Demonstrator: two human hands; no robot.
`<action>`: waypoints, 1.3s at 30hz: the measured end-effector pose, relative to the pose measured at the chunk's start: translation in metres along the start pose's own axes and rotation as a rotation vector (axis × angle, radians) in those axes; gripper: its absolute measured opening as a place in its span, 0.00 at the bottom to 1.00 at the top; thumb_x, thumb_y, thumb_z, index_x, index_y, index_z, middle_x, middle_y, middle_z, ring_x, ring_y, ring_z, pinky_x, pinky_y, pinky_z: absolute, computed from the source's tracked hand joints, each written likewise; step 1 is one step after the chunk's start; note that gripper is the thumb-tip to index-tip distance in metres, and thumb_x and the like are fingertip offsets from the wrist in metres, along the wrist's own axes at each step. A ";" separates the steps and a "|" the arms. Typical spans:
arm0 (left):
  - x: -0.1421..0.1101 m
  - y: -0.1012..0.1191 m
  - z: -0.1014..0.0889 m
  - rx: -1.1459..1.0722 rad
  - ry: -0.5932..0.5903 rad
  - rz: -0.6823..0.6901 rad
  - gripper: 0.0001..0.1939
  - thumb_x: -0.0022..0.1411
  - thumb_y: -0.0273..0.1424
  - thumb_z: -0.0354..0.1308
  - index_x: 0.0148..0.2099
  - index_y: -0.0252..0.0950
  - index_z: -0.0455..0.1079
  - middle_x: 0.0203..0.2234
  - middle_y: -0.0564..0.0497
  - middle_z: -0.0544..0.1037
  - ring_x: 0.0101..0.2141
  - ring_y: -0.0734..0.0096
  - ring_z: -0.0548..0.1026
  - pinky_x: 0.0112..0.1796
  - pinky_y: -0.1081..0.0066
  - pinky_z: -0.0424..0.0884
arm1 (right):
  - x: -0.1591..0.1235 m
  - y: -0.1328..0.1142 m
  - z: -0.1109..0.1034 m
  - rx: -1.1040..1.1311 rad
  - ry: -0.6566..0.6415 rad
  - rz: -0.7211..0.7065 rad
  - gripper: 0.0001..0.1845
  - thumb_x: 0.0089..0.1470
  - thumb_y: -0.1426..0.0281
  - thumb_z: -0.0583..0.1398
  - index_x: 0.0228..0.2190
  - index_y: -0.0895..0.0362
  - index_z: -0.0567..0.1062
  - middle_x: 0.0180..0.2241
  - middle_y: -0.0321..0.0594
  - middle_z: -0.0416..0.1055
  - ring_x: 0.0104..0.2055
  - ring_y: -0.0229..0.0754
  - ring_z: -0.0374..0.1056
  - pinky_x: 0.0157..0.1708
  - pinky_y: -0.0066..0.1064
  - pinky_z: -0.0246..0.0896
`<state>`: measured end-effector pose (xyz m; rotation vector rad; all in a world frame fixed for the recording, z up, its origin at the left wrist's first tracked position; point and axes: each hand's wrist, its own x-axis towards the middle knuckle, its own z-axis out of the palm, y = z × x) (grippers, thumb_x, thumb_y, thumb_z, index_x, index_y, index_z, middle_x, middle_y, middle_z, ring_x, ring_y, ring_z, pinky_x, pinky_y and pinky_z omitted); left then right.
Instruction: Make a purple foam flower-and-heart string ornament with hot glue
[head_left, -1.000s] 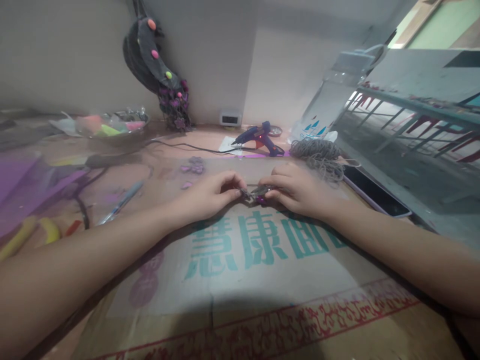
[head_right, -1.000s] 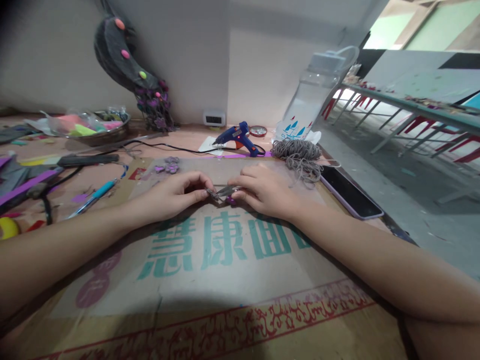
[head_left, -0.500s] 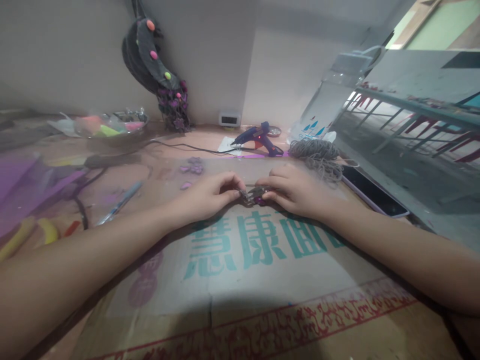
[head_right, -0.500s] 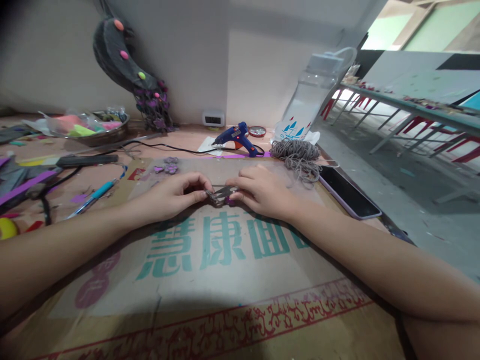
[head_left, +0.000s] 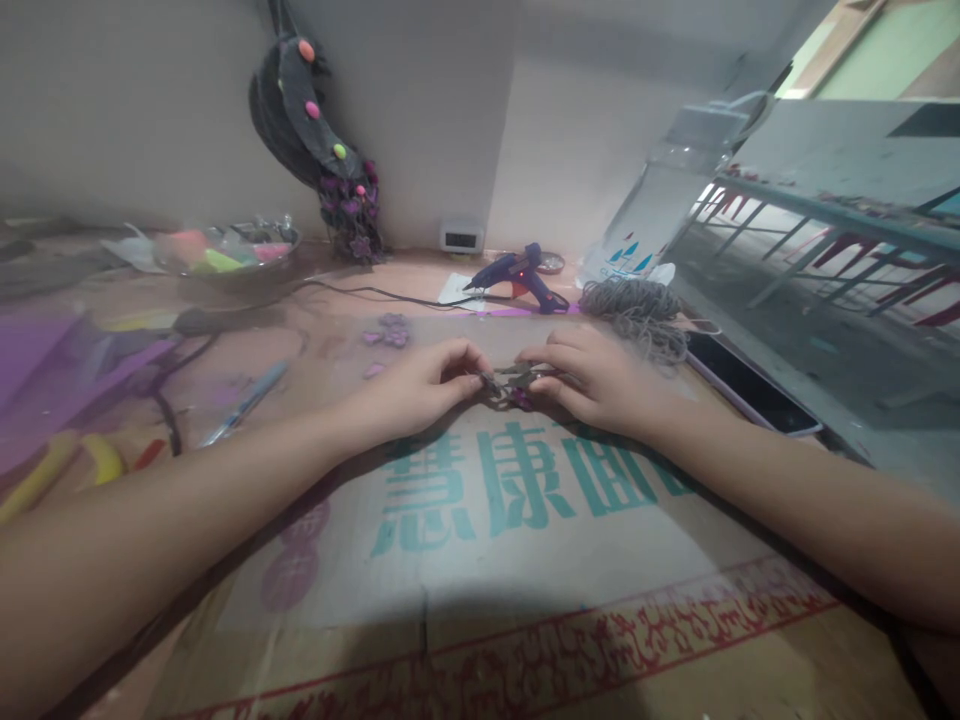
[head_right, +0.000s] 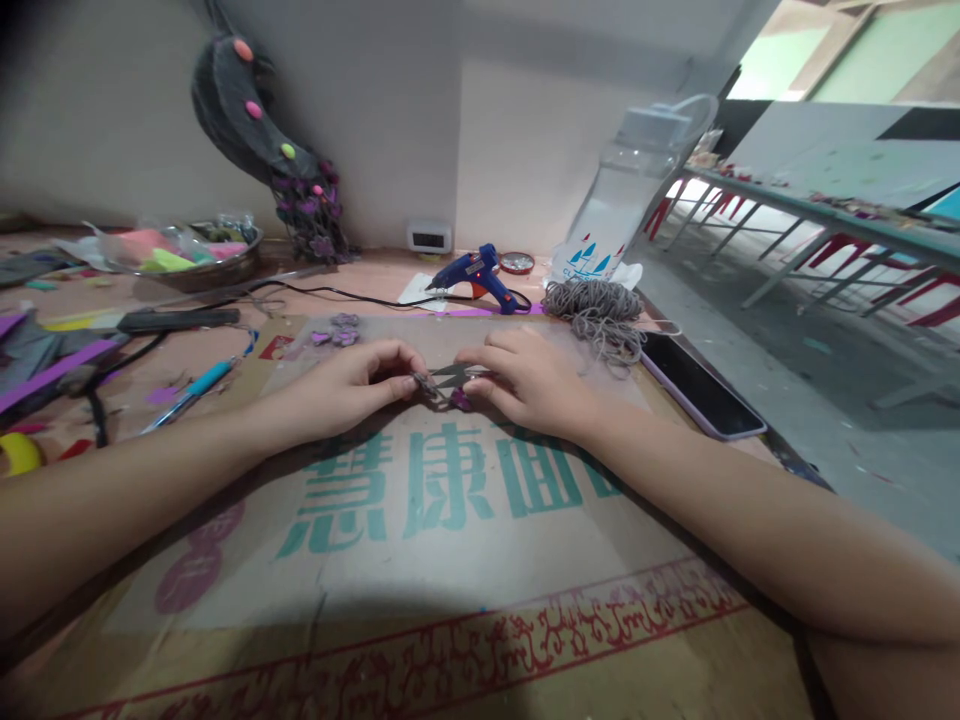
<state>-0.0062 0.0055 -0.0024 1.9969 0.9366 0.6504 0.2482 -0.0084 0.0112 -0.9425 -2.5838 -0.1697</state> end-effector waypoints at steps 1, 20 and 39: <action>0.000 0.000 0.000 0.003 0.002 -0.002 0.07 0.65 0.33 0.54 0.41 0.37 0.70 0.37 0.51 0.79 0.39 0.66 0.76 0.42 0.66 0.71 | 0.000 0.000 0.000 0.000 0.003 0.000 0.19 0.66 0.62 0.53 0.48 0.59 0.75 0.34 0.45 0.71 0.38 0.47 0.65 0.39 0.37 0.57; 0.001 -0.002 0.001 -0.068 0.005 0.008 0.06 0.64 0.32 0.55 0.40 0.36 0.70 0.36 0.51 0.79 0.39 0.66 0.76 0.41 0.67 0.71 | 0.001 -0.001 -0.001 0.027 -0.044 -0.006 0.18 0.67 0.62 0.53 0.48 0.58 0.76 0.33 0.43 0.71 0.36 0.45 0.64 0.37 0.35 0.55; -0.001 0.001 0.000 0.024 0.003 0.052 0.06 0.65 0.33 0.54 0.40 0.38 0.71 0.36 0.52 0.79 0.38 0.66 0.75 0.41 0.68 0.69 | 0.002 -0.001 0.004 0.069 -0.093 -0.007 0.20 0.68 0.59 0.53 0.47 0.57 0.78 0.31 0.42 0.71 0.34 0.43 0.64 0.35 0.33 0.52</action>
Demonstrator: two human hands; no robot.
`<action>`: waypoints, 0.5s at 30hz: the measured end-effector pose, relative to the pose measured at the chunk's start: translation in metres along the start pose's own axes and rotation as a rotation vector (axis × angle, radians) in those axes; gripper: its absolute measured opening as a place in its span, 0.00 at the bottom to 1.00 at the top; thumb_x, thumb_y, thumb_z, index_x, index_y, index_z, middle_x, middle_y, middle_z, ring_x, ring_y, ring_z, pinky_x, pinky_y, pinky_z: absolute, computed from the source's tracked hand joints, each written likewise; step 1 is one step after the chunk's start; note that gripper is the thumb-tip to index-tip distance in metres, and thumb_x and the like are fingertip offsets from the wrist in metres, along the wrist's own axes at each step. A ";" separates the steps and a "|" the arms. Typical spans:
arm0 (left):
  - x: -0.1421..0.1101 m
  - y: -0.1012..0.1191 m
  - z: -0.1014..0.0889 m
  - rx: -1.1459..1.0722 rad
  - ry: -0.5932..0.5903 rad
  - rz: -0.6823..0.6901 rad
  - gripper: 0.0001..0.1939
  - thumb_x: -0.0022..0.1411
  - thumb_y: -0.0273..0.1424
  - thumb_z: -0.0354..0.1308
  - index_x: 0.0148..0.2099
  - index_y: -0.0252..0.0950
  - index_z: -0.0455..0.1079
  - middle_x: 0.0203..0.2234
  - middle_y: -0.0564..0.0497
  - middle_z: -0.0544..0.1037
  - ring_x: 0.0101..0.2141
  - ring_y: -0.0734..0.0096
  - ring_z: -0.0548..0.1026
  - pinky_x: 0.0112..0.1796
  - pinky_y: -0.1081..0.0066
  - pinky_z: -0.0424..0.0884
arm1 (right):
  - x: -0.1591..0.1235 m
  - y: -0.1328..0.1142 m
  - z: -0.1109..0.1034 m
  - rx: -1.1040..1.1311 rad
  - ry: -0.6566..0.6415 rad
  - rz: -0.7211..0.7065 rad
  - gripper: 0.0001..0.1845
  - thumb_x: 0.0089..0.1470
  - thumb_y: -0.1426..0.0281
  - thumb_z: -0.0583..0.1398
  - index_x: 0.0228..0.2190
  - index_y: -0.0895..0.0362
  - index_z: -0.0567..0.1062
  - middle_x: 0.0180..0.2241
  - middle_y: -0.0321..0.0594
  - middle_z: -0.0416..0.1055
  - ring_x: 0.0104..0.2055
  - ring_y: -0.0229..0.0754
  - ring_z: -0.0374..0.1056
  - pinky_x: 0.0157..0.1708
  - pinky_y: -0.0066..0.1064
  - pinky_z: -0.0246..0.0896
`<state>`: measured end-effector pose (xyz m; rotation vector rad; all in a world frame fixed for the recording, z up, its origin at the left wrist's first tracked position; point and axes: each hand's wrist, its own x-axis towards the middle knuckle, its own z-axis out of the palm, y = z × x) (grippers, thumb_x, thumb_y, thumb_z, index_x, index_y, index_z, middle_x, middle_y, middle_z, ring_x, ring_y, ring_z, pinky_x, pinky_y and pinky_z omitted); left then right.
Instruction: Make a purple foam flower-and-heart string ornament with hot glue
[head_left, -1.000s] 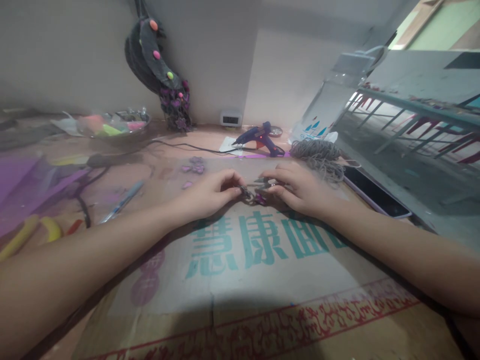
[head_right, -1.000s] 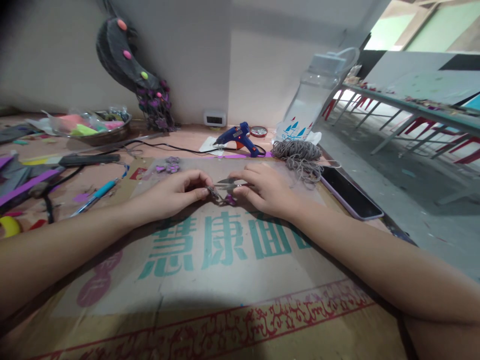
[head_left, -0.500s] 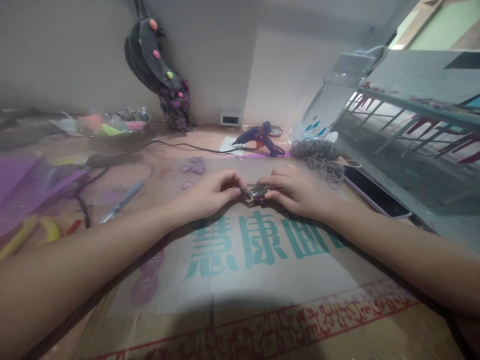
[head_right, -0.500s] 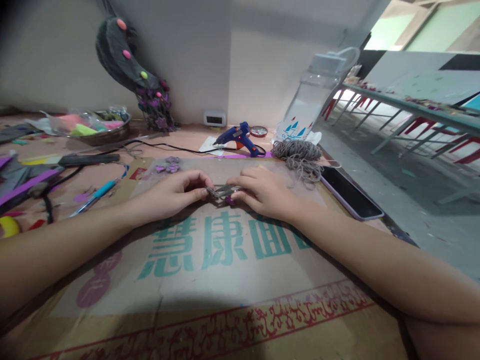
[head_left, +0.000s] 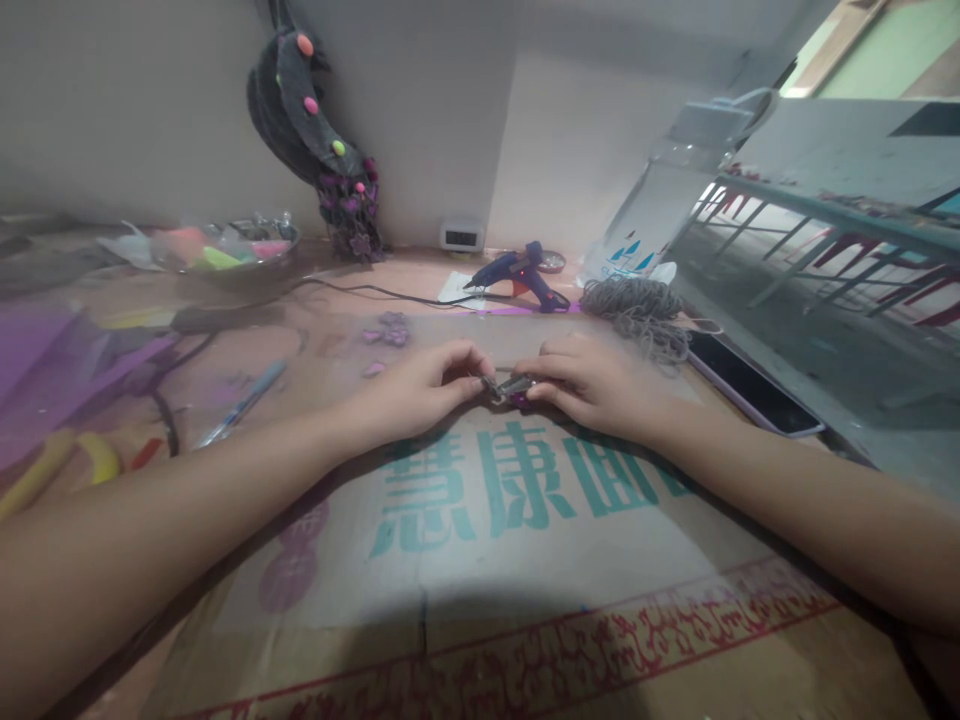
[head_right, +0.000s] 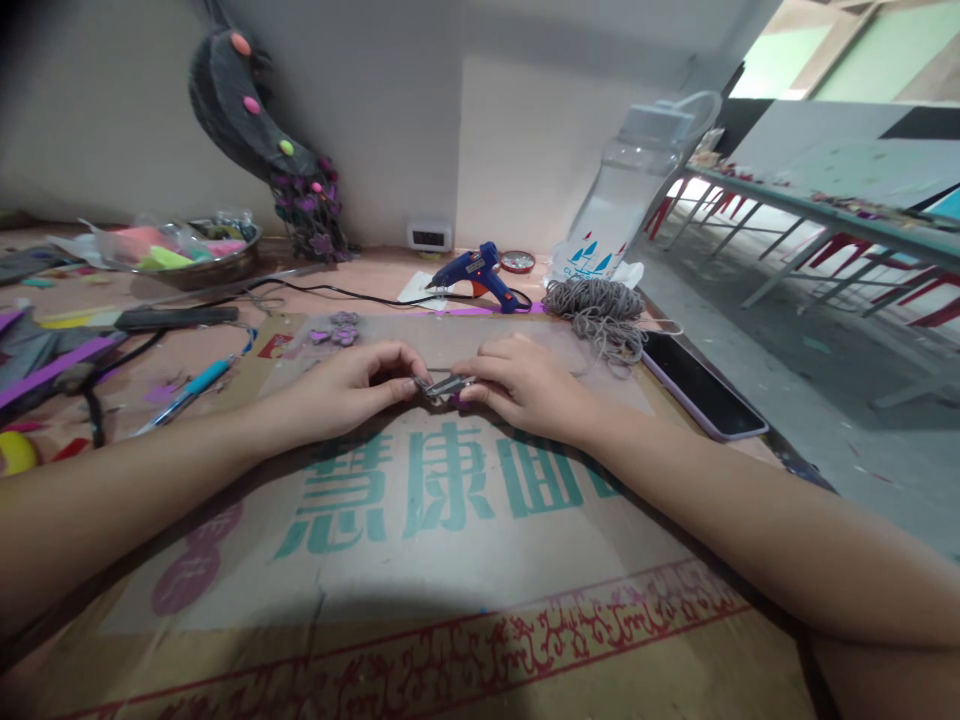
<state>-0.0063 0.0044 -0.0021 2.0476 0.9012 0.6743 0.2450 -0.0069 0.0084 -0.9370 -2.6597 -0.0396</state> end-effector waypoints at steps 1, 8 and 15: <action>0.000 0.000 0.000 0.005 0.002 0.003 0.06 0.64 0.33 0.54 0.40 0.38 0.71 0.36 0.52 0.79 0.38 0.66 0.75 0.41 0.68 0.69 | 0.000 0.000 0.000 0.006 0.003 -0.001 0.20 0.68 0.59 0.53 0.47 0.57 0.78 0.31 0.42 0.71 0.34 0.43 0.64 0.35 0.33 0.52; -0.001 -0.002 0.000 0.008 0.003 -0.004 0.07 0.65 0.33 0.54 0.41 0.38 0.71 0.37 0.52 0.80 0.39 0.66 0.76 0.42 0.67 0.70 | 0.001 -0.001 -0.001 -0.015 0.003 -0.002 0.19 0.68 0.59 0.53 0.46 0.56 0.79 0.30 0.41 0.71 0.33 0.42 0.64 0.34 0.33 0.52; 0.000 -0.001 0.000 0.015 -0.005 -0.018 0.06 0.65 0.33 0.54 0.41 0.38 0.70 0.36 0.52 0.79 0.38 0.66 0.75 0.41 0.66 0.69 | 0.000 -0.002 -0.001 0.033 0.017 0.044 0.20 0.68 0.61 0.52 0.48 0.59 0.76 0.34 0.44 0.73 0.36 0.45 0.66 0.37 0.34 0.55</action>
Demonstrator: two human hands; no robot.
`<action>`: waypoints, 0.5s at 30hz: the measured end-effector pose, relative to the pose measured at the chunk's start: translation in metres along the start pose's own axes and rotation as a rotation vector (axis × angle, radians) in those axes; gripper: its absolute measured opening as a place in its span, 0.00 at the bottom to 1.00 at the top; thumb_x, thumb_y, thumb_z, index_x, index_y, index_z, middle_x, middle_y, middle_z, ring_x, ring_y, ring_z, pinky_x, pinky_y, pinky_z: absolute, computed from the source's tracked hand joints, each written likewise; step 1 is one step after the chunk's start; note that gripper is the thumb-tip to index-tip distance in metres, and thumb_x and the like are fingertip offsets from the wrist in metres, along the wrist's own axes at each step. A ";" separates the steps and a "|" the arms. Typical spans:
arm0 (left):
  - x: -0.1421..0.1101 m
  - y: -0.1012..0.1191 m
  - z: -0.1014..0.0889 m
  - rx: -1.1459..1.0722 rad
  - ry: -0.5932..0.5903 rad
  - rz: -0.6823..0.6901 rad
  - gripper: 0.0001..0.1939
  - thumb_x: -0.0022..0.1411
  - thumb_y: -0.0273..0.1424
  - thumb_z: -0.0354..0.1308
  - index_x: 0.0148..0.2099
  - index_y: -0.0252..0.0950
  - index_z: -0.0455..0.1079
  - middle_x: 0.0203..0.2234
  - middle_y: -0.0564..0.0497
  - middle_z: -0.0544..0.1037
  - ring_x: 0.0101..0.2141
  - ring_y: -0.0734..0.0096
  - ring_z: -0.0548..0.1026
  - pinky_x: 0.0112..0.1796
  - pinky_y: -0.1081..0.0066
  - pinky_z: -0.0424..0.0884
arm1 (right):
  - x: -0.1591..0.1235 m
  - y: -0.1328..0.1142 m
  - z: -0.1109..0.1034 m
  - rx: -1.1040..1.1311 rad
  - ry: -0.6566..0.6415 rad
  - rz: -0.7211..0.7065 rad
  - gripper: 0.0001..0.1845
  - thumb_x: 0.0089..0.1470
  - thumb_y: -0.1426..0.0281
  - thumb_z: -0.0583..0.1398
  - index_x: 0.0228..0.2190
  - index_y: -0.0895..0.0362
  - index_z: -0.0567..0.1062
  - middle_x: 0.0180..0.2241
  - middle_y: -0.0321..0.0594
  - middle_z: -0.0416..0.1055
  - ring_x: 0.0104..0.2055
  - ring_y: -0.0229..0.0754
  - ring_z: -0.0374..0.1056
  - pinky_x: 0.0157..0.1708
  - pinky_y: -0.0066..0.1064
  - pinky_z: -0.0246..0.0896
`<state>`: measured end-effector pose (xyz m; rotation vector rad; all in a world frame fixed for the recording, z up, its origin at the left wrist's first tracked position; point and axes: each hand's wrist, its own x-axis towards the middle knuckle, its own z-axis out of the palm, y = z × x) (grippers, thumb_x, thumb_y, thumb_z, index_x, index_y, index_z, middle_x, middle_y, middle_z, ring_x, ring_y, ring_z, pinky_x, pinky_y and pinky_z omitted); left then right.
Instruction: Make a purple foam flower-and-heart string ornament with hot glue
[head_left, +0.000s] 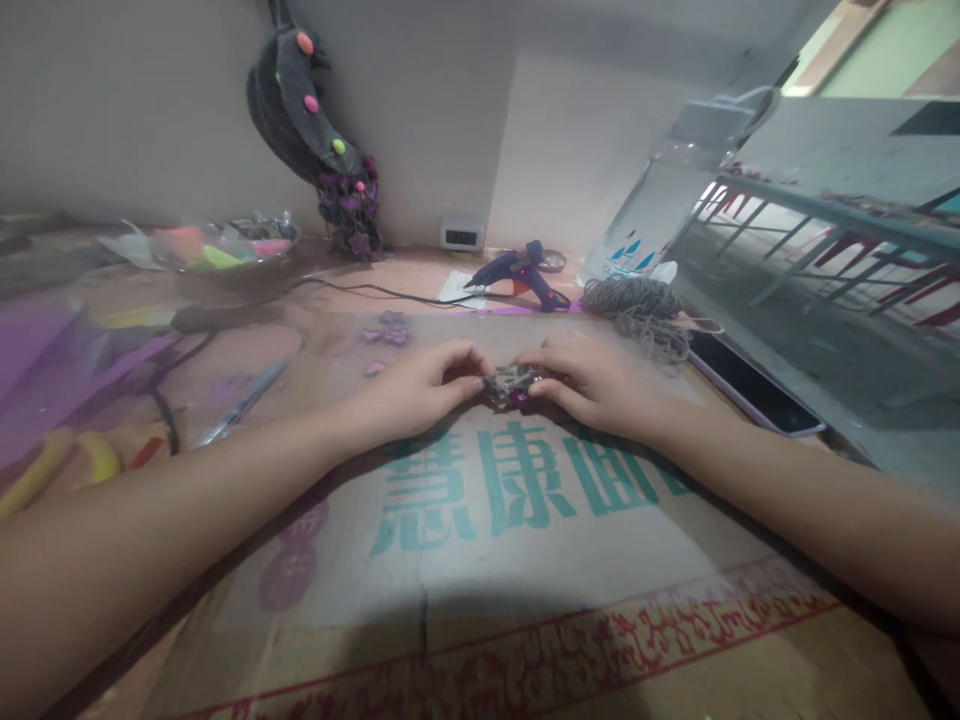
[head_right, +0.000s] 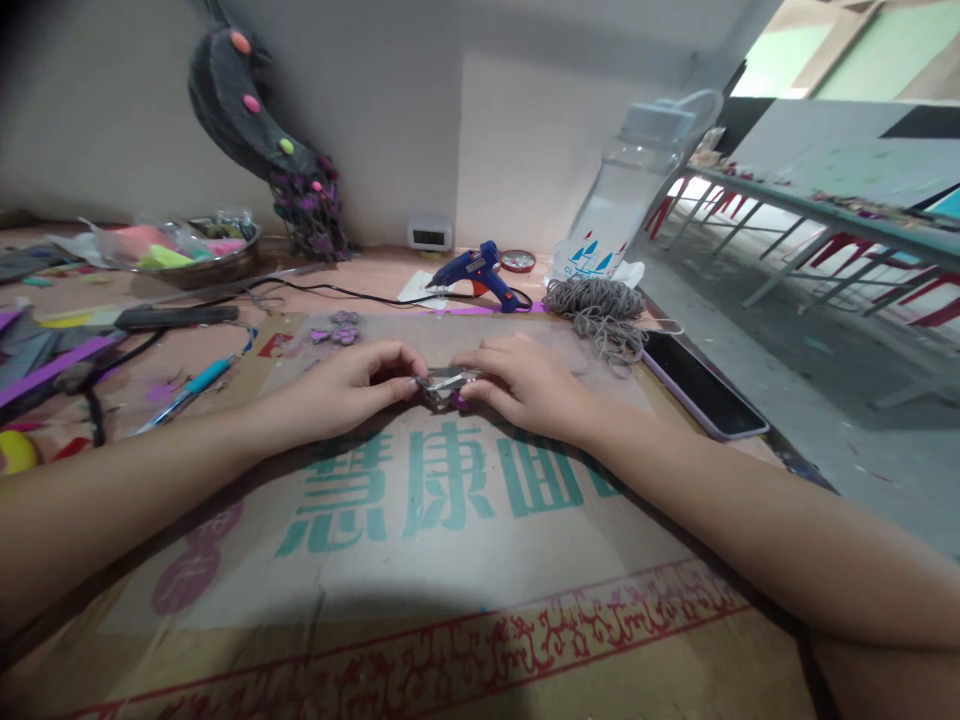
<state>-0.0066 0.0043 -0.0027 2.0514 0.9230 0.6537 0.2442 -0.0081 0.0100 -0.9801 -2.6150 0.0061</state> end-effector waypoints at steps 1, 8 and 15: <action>0.000 0.000 0.000 -0.009 0.001 -0.003 0.06 0.65 0.33 0.54 0.41 0.38 0.70 0.36 0.52 0.78 0.38 0.66 0.75 0.41 0.66 0.69 | 0.000 0.000 0.000 0.011 0.010 0.016 0.20 0.67 0.61 0.52 0.49 0.59 0.76 0.35 0.45 0.73 0.37 0.45 0.66 0.38 0.35 0.55; 0.001 -0.001 0.001 -0.054 0.012 -0.018 0.07 0.65 0.34 0.54 0.41 0.37 0.70 0.35 0.51 0.78 0.37 0.67 0.75 0.40 0.67 0.69 | -0.001 0.000 -0.002 -0.030 0.034 -0.026 0.20 0.67 0.61 0.52 0.50 0.59 0.76 0.34 0.45 0.72 0.37 0.46 0.66 0.38 0.35 0.54; 0.002 -0.005 0.003 -0.125 0.032 -0.015 0.09 0.64 0.34 0.55 0.44 0.37 0.70 0.36 0.50 0.79 0.37 0.67 0.76 0.38 0.68 0.70 | -0.001 0.000 -0.002 -0.062 0.060 -0.024 0.19 0.67 0.61 0.53 0.49 0.59 0.76 0.34 0.45 0.73 0.38 0.47 0.66 0.38 0.36 0.56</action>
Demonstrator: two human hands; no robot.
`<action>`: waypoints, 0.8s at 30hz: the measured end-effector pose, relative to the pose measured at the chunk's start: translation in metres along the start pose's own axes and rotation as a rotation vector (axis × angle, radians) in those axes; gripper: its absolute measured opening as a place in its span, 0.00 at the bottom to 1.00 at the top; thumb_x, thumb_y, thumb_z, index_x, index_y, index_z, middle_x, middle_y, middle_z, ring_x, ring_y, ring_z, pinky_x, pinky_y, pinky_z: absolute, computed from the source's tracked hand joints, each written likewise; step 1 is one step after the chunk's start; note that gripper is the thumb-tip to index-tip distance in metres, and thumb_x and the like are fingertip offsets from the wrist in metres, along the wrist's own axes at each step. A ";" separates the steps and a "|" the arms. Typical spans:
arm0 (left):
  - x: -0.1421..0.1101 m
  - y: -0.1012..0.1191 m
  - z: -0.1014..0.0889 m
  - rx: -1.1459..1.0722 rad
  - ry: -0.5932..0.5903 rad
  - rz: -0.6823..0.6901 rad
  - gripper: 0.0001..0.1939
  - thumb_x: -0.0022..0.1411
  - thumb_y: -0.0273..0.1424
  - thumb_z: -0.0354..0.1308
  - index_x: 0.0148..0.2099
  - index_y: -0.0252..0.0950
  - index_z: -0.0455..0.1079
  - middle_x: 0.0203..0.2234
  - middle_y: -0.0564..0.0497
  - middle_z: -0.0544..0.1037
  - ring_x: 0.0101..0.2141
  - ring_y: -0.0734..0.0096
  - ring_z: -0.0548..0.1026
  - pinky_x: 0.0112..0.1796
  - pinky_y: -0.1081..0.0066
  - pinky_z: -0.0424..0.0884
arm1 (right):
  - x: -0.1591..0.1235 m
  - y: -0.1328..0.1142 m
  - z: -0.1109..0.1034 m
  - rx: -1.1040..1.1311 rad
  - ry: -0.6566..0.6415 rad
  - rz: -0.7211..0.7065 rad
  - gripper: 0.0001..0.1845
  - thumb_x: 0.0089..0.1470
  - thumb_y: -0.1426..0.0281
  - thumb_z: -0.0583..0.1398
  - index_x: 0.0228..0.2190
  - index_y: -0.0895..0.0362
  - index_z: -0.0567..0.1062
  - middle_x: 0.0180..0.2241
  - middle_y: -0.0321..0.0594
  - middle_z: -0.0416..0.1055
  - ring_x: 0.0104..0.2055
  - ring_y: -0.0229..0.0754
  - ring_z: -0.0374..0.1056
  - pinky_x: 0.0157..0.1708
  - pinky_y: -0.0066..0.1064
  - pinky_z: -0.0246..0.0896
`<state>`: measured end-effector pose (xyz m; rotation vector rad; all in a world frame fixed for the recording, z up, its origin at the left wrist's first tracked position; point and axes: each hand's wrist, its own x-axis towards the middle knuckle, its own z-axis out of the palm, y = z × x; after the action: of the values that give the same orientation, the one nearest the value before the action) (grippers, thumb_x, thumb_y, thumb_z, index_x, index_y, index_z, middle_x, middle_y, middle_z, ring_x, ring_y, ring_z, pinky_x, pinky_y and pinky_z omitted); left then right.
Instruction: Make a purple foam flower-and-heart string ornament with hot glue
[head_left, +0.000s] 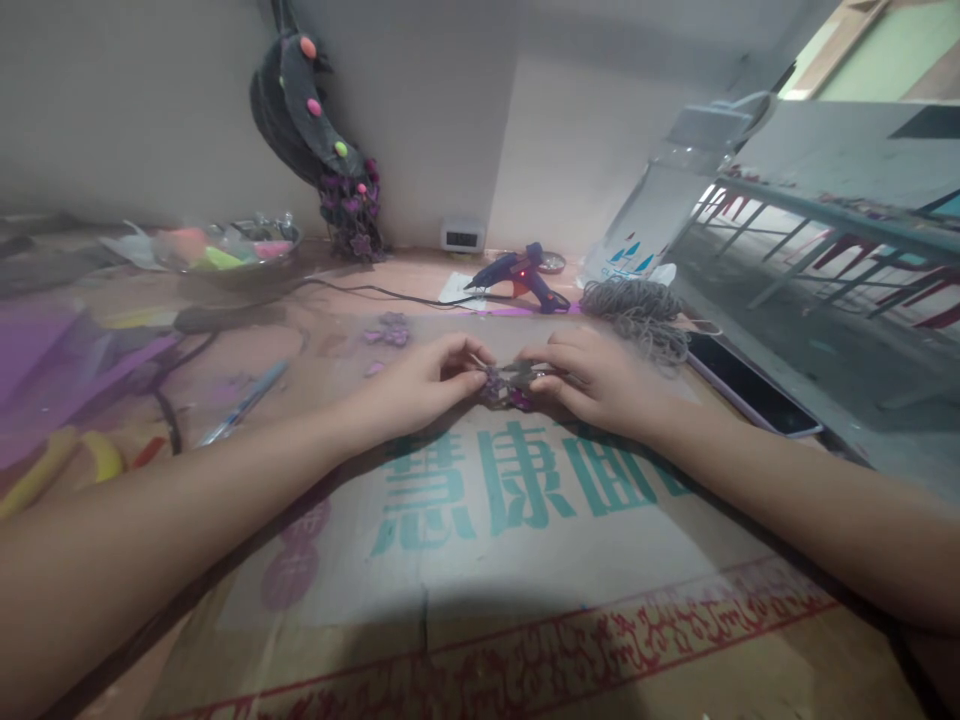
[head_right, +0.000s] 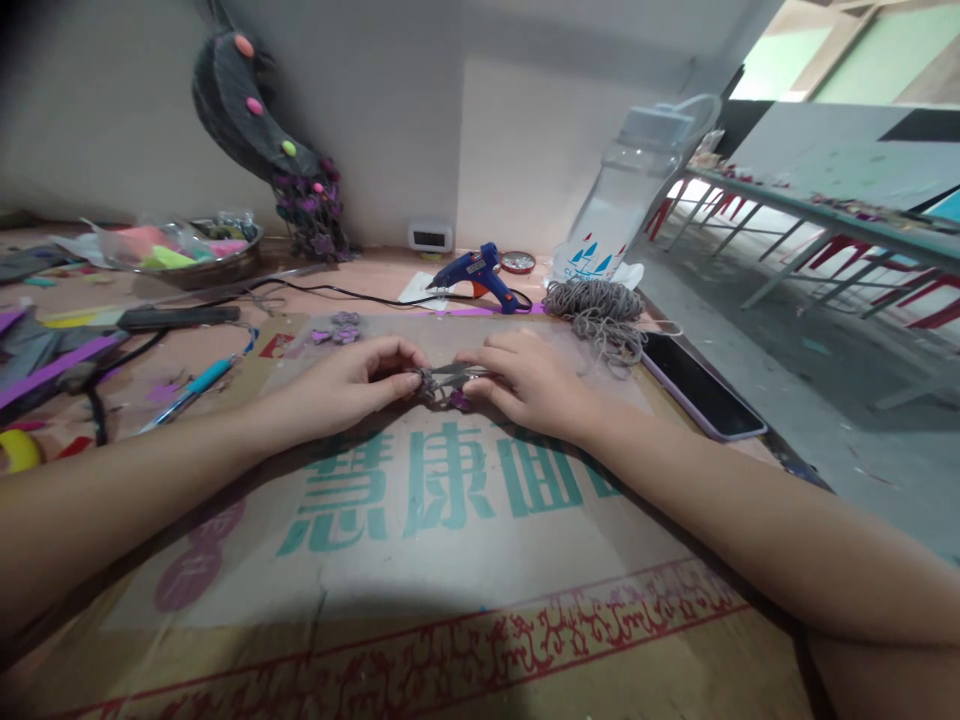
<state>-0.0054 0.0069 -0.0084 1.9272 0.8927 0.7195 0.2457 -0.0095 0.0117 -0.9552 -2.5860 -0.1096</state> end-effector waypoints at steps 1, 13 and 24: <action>0.000 0.000 0.000 -0.027 0.009 -0.003 0.09 0.64 0.33 0.55 0.45 0.37 0.69 0.35 0.50 0.79 0.36 0.67 0.77 0.37 0.68 0.70 | 0.000 0.000 0.000 -0.005 0.008 0.008 0.19 0.67 0.61 0.53 0.49 0.59 0.76 0.35 0.45 0.73 0.38 0.47 0.66 0.38 0.36 0.56; -0.006 0.018 -0.002 0.054 -0.028 -0.086 0.13 0.62 0.30 0.54 0.45 0.36 0.77 0.34 0.50 0.82 0.30 0.69 0.76 0.32 0.71 0.69 | -0.002 -0.009 0.004 -0.197 0.197 -0.076 0.17 0.66 0.62 0.55 0.47 0.59 0.76 0.32 0.45 0.73 0.35 0.46 0.66 0.37 0.37 0.57; -0.008 0.017 0.001 0.182 0.021 0.025 0.13 0.65 0.40 0.54 0.38 0.38 0.76 0.30 0.52 0.80 0.31 0.68 0.75 0.33 0.71 0.67 | 0.002 -0.015 0.003 -0.246 0.146 -0.088 0.18 0.66 0.61 0.55 0.47 0.59 0.76 0.31 0.44 0.74 0.33 0.45 0.66 0.34 0.36 0.55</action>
<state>-0.0041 -0.0059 0.0048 2.0966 0.9773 0.6942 0.2336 -0.0190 0.0101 -0.8787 -2.5177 -0.5124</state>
